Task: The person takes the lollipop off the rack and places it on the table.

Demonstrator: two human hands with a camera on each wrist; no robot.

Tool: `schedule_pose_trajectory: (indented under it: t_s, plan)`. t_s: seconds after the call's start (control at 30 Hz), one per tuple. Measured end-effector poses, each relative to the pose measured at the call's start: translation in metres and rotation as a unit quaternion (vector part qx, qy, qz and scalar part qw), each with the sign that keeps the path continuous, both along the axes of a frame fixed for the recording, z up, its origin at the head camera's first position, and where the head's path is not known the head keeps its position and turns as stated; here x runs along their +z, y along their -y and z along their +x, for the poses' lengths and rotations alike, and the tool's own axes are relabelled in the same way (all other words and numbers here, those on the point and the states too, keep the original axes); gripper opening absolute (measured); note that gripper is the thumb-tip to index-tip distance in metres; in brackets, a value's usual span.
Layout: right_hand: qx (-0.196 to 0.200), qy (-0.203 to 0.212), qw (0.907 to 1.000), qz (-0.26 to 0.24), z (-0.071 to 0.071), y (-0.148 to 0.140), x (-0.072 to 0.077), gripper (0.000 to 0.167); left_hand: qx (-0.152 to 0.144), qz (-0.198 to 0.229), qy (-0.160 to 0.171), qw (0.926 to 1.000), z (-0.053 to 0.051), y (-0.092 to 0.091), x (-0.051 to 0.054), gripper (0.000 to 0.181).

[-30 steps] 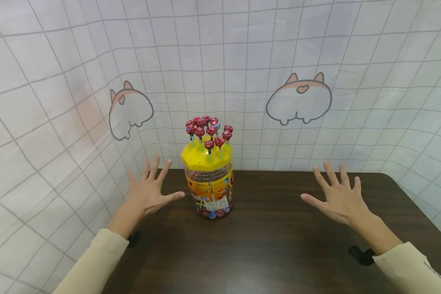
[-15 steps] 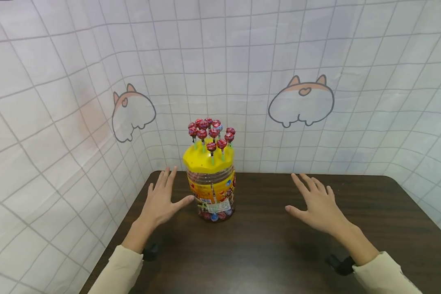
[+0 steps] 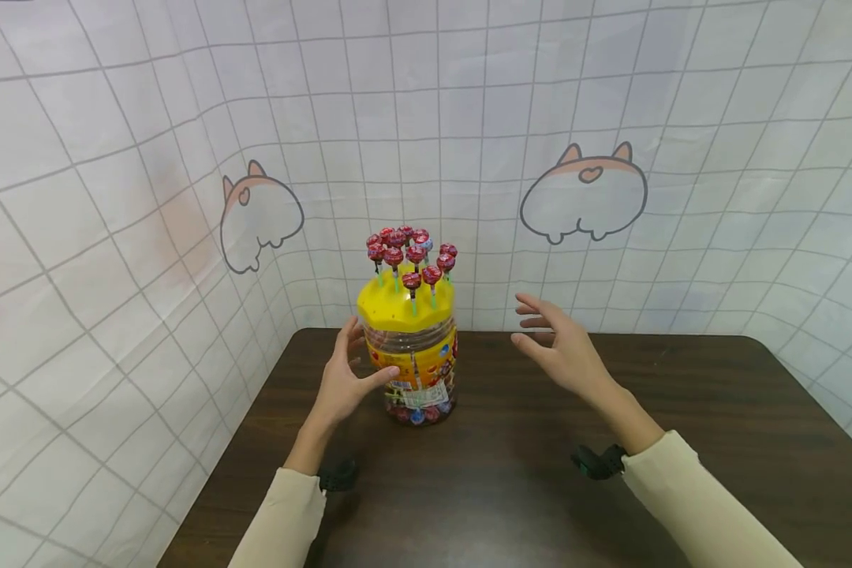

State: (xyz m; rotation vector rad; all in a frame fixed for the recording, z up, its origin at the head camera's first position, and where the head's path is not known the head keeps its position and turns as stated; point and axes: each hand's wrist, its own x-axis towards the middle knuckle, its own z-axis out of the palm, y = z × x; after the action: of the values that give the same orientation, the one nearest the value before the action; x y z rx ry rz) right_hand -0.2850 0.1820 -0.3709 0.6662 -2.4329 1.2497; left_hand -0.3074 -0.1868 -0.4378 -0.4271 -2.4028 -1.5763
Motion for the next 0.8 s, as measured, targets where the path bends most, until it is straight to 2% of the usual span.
schedule_pose_trajectory:
  t_s: [0.13, 0.27, 0.4, 0.57, 0.8]
  plan:
    - [0.010, 0.033, 0.9978, -0.056, -0.014, 0.012, 0.011, 0.055, -0.030, 0.062, -0.009, 0.9976, -0.007, -0.008, -0.006, 0.105]
    - [0.017, 0.040, 0.9941, -0.099, -0.029, 0.023, 0.018, 0.049, -0.057, 0.100, -0.016, 0.9932, -0.012, -0.014, -0.012, 0.101]
    - [0.038, 0.034, 0.9901, -0.131, -0.043, 0.033, 0.022, 0.046, -0.072, 0.117, -0.017, 0.9904, -0.017, -0.017, -0.017, 0.099]
    - [0.053, 0.033, 0.9870, -0.148, -0.054, 0.047, 0.031, 0.046, -0.087, 0.132, -0.010, 0.9873, -0.019, -0.017, -0.020, 0.100]
    - [0.061, 0.017, 0.9852, -0.159, -0.066, 0.063, 0.043, 0.047, -0.123, 0.144, -0.003, 0.9819, -0.024, -0.016, -0.016, 0.100]
